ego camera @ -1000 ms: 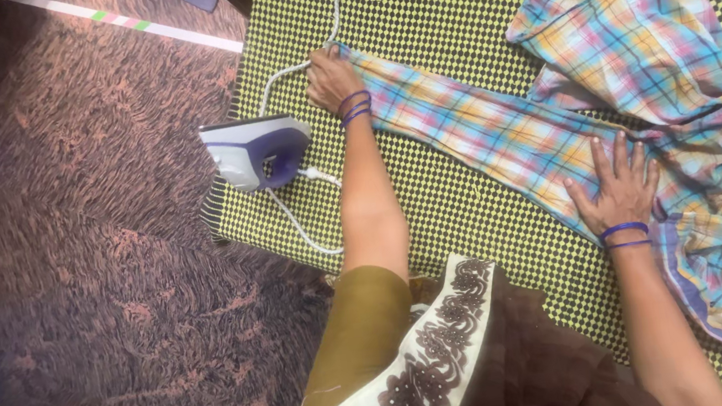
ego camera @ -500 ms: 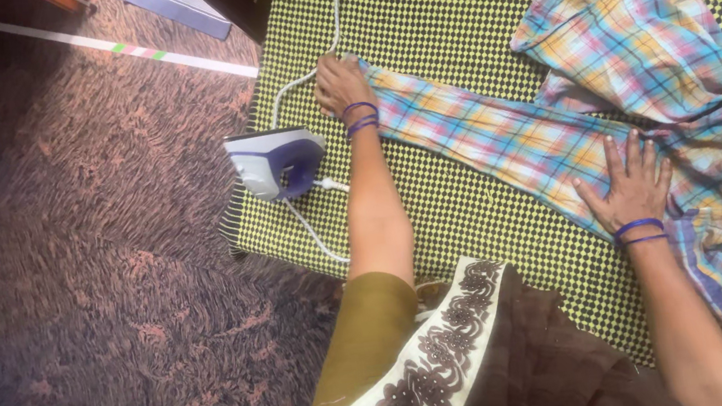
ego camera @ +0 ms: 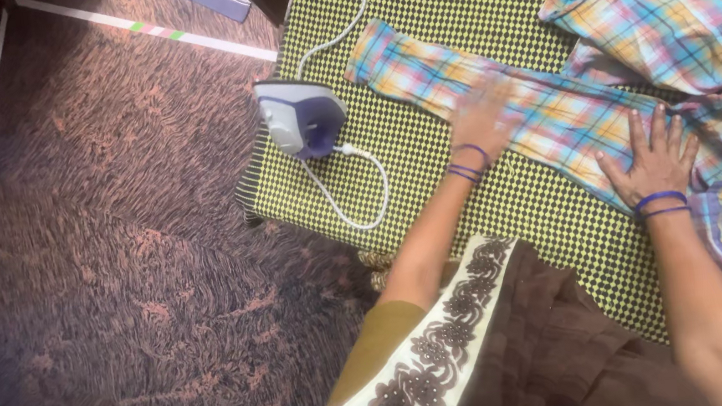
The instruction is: The person irons a plaid shirt on a patterned surface, smoothing the fabric and moving the iron across the sleeves and body. They reposition the shirt multiple times to access different areas and continue ironing until the garment appears smooth.
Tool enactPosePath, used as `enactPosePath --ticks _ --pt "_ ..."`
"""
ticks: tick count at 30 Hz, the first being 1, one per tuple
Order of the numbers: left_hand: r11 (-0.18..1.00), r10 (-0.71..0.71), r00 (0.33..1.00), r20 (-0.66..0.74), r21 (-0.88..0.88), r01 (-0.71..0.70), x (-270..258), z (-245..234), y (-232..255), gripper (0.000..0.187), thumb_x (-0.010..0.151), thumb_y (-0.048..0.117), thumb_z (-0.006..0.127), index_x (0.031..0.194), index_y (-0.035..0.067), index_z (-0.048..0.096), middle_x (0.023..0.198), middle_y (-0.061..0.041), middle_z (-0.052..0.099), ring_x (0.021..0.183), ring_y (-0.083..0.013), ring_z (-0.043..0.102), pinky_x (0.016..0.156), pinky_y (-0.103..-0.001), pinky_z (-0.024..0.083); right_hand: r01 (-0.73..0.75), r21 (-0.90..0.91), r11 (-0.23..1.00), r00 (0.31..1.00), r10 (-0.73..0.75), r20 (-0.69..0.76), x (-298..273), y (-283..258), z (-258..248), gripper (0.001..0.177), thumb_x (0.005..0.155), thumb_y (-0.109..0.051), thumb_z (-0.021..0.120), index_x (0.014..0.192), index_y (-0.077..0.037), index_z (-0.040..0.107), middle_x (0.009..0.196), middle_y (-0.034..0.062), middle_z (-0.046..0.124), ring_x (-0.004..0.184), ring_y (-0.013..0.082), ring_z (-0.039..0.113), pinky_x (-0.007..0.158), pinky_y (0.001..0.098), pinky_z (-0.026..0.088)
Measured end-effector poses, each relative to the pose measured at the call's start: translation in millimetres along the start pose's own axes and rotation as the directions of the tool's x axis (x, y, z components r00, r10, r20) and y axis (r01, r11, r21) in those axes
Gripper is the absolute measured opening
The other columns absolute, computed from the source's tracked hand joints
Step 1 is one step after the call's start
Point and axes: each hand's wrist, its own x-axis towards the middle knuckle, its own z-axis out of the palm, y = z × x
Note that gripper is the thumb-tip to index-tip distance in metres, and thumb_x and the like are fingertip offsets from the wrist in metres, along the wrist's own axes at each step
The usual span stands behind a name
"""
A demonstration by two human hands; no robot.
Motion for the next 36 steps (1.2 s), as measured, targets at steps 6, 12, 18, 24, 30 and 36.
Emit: enactPosePath --ticks 6,12,18,24,30,36 --pt "0.914 -0.376 0.888 -0.265 0.051 0.403 -5 -13 -101 0.081 0.091 0.056 0.058 0.154 0.009 0.038 0.163 -0.016 0.034 0.152 -0.0341 0.028 0.122 -0.051 0.019 -0.014 -0.009 1.000 0.999 0.015 0.030 0 -5 -4 0.099 0.088 -0.077 0.041 0.167 -0.020 0.022 0.174 0.0182 0.010 0.158 0.0438 0.010 0.122 0.0666 0.003" --pt "0.928 -0.372 0.859 -0.353 -0.135 0.347 -51 16 -113 0.060 0.107 0.036 0.053 0.157 0.006 0.038 0.164 -0.016 0.039 0.156 -0.0299 0.034 0.133 -0.050 0.023 -0.034 0.027 0.999 0.999 0.035 -0.030 -12 -13 3 0.091 0.098 -0.069 0.043 0.165 -0.010 0.027 0.170 0.0267 0.016 0.155 0.0469 0.014 0.121 0.0658 0.007" --pt "0.945 -0.181 0.570 -0.802 0.019 0.327 -97 -57 -89 0.064 0.101 0.028 0.064 0.153 0.012 0.031 0.161 -0.013 0.032 0.153 -0.0323 0.027 0.128 -0.057 0.021 0.128 0.132 0.983 0.972 -0.098 -0.213 -59 -26 42 0.067 0.111 -0.041 0.053 0.161 0.002 0.040 0.169 0.0296 0.031 0.157 0.0454 0.028 0.128 0.0589 0.018" --pt "0.939 -0.194 0.287 -0.938 -0.092 0.332 -109 -126 -107 0.073 0.100 0.021 0.067 0.156 0.009 0.021 0.164 -0.020 0.020 0.156 -0.0387 0.020 0.129 -0.060 0.021 0.162 0.130 0.978 0.955 -0.122 -0.270 -80 -38 55 0.052 0.112 -0.026 0.057 0.155 0.001 0.048 0.165 0.0267 0.041 0.155 0.0427 0.036 0.128 0.0563 0.025" --pt "0.810 -0.586 0.233 -0.776 -0.547 0.212 -109 -120 -144 0.068 0.098 0.022 0.069 0.150 0.000 0.031 0.150 -0.025 0.045 0.139 -0.0374 0.049 0.120 -0.054 0.039 0.168 0.158 0.973 0.962 -0.127 -0.240 -77 -59 52 0.044 0.111 -0.023 0.055 0.148 0.001 0.051 0.159 0.0253 0.046 0.151 0.0407 0.040 0.128 0.0557 0.027" --pt "0.633 -0.768 0.343 -0.541 -0.720 0.283 -99 -120 -185 0.048 0.088 0.032 0.078 0.122 0.002 0.063 0.108 -0.014 0.074 0.094 -0.0292 0.075 0.082 -0.041 0.062 0.196 0.169 0.966 0.964 -0.158 -0.216 -75 -82 55 0.049 0.110 -0.024 0.053 0.152 0.002 0.048 0.157 0.0254 0.047 0.150 0.0409 0.040 0.126 0.0576 0.025"
